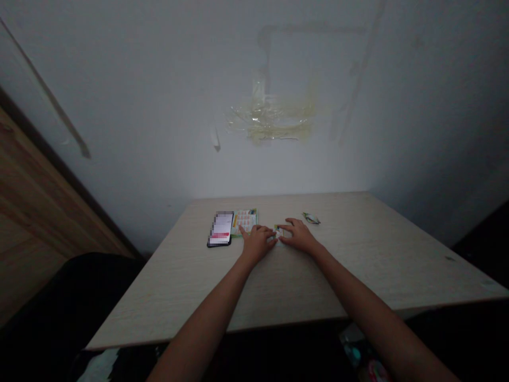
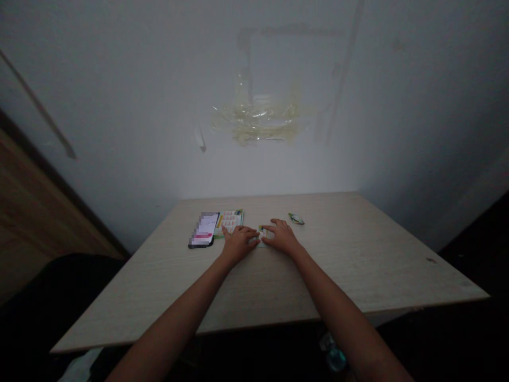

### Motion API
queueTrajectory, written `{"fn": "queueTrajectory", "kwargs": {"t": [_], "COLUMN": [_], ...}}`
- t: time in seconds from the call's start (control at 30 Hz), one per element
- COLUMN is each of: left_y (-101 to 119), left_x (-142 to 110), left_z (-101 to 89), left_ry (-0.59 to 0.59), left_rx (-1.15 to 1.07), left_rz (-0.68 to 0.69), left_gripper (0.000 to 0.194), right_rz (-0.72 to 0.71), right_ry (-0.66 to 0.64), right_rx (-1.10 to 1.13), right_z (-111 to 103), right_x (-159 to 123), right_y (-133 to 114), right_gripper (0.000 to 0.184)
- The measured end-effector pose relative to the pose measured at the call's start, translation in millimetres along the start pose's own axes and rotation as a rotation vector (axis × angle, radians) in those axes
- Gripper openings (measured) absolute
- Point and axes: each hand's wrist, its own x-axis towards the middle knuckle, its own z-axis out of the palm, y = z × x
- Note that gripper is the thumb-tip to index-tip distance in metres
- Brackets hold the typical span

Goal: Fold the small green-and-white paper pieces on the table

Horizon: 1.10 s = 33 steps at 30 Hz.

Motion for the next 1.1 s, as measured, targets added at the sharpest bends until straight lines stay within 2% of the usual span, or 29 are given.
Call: {"fn": "queueTrajectory", "kwargs": {"t": [0.47,0.87,1.1], "left_y": [0.0,-6.2,-5.0], "left_x": [0.9,1.7,0.6], "left_z": [0.6,3.6,5.5], "left_ry": [-0.006,0.034,0.051], "left_rx": [-0.004,-0.014,-0.005], "left_rz": [-0.011,-0.002,0.003], "left_gripper": [0.024,0.021,0.022], "right_rz": [-0.083,-0.068,-0.068], "right_ry": [0.005,-0.025,0.017], "right_rx": [0.007,0.019,0.056], "right_z": [3.7,1.3,4.6], "right_x": [-4.6,-10.8,-10.8], "right_y": [6.7,-0.2,3.0], "right_gripper": [0.067,0.079,0.079]}}
